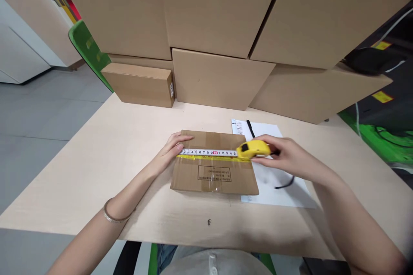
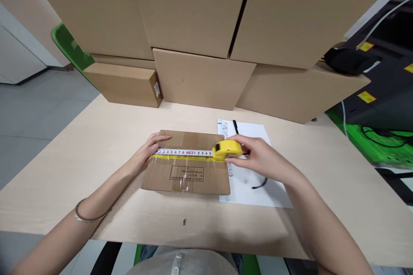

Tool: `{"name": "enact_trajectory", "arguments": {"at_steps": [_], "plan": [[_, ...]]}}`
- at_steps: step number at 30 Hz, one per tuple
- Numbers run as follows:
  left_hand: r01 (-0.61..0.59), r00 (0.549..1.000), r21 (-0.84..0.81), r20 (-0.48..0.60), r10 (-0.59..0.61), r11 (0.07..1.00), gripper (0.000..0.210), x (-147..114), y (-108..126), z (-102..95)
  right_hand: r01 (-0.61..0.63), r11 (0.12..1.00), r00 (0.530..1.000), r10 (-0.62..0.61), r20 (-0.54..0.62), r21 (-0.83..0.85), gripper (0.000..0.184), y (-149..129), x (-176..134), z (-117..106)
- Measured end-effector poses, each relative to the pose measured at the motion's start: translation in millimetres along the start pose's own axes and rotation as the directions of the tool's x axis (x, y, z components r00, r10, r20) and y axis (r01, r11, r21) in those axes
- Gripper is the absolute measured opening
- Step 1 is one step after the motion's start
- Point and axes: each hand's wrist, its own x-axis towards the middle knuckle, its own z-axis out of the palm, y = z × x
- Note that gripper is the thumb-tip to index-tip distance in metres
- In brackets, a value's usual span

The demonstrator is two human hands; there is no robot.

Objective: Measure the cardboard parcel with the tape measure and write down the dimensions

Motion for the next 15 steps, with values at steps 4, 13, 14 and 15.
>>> {"name": "enact_trajectory", "arguments": {"at_steps": [4,13,14,15], "plan": [[0.023,1.000,0.002,-0.019,-0.023,1.000,0.047,-0.8,0.3,0.8,-0.086,0.996,0.992,0.085,-0.088,-0.005,0.032,29.4,-26.3,-11.5],[0.027,0.999,0.053,-0.026,-0.026,0.998,0.047,-0.7,-1.8,-1.8,-0.042,0.996,0.999,0.039,-0.036,-0.078,0.030,10.7,-17.7,-14.7],[0.023,1.000,0.061,-0.019,-0.022,0.998,0.047,-0.7,-2.2,-2.4,-0.008,0.996,1.000,0.006,-0.023,-0.083,0.028,1.0,-8.8,-11.5],[0.019,1.000,0.071,-0.012,-0.018,0.997,0.047,-0.6,-2.8,-2.8,0.038,0.996,0.999,-0.039,-0.001,-0.079,0.026,-10.2,2.5,-5.5]]}}
